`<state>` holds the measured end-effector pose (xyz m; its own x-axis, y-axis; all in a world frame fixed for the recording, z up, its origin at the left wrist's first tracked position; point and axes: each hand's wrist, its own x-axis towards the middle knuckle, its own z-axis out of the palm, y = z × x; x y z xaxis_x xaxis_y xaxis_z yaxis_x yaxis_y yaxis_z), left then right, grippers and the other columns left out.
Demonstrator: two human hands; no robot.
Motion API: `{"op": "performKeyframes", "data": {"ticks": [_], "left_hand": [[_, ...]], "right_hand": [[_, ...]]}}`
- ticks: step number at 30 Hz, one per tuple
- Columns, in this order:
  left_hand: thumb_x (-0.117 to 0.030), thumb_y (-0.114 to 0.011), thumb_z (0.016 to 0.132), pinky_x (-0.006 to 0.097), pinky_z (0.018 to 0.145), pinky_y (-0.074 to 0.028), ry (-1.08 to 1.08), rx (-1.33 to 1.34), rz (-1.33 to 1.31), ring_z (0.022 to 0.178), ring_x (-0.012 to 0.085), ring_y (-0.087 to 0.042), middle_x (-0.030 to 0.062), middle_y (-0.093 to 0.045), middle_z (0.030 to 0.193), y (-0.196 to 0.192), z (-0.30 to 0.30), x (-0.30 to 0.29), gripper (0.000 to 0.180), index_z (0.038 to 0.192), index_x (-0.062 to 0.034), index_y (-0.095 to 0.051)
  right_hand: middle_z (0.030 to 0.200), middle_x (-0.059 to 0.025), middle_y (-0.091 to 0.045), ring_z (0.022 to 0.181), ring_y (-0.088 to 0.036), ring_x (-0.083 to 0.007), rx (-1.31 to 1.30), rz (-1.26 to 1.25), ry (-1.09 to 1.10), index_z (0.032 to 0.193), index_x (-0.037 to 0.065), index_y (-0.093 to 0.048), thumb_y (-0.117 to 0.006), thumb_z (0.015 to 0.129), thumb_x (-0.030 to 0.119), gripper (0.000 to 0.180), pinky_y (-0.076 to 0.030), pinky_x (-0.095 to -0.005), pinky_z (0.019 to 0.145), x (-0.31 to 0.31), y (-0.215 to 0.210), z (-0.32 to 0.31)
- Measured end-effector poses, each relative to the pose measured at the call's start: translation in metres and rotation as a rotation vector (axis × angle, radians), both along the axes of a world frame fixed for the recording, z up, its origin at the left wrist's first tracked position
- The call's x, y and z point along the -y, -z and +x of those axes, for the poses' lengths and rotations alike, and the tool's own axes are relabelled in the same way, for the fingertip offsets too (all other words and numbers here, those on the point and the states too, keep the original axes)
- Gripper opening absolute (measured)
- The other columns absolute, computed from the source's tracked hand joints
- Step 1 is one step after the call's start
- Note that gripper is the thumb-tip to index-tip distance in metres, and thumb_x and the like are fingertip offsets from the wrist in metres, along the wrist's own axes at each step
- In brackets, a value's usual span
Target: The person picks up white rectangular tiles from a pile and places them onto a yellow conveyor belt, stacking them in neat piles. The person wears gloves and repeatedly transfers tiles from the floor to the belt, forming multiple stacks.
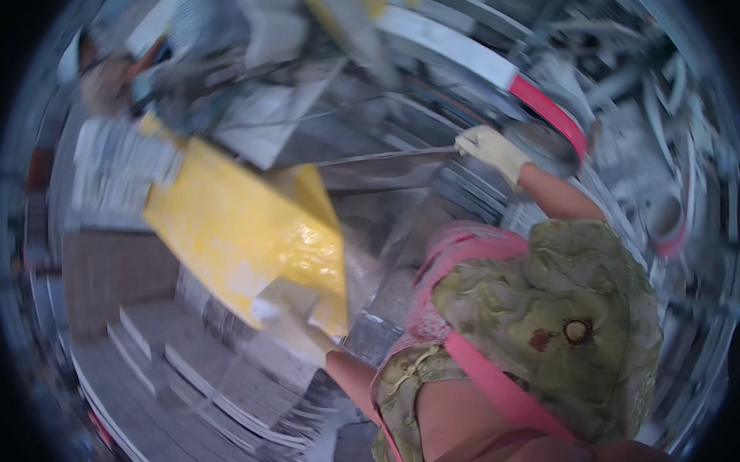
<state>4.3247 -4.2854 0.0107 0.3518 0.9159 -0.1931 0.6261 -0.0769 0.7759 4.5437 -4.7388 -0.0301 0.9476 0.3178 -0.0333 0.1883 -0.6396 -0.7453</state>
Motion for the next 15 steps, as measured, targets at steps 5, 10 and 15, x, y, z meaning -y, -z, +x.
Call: {"op": "performKeyframes", "data": {"ticks": [5,10,15], "left_hand": [[-0.035,-0.071,0.095,0.041,0.096,-0.056,0.101,0.392,-0.021,0.113,0.0302,-0.066,0.0218,-0.063,0.129,0.005,0.002,-0.008,0.068,0.141,0.0084,-0.047],[-0.032,-0.071,0.095,0.04,0.089,-0.059,0.174,0.48,-0.094,0.11,0.0286,-0.067,0.0198,-0.064,0.124,0.009,-0.001,-0.01,0.062,0.137,0.008,-0.049],[-0.026,-0.066,0.096,0.038,0.082,-0.063,0.172,0.323,-0.081,0.105,0.0275,-0.068,0.0183,-0.063,0.123,-0.003,0.007,-0.002,0.055,0.137,0.0059,-0.047]], "right_hand": [[0.097,-0.0209,-0.071,0.093,-0.068,-0.0405,0.12,-0.3,0.39,0.098,0.004,-0.071,-0.053,0.1,0.037,0.037,-0.053,-0.0483,0.083,0.141,0.008,-0.009],[0.133,-0.0207,-0.064,0.127,-0.057,-0.0363,0.402,-0.551,0.326,0.132,0.006,-0.064,-0.061,0.096,0.027,0.042,-0.045,-0.045,0.107,0.199,-0.002,0.036],[0.156,-0.0171,-0.044,0.148,-0.037,-0.0315,0.549,-0.727,-0.109,0.154,0.005,-0.04,-0.072,0.083,0.017,0.078,-0.03,-0.0447,0.122,0.165,0.003,0.115]]}}
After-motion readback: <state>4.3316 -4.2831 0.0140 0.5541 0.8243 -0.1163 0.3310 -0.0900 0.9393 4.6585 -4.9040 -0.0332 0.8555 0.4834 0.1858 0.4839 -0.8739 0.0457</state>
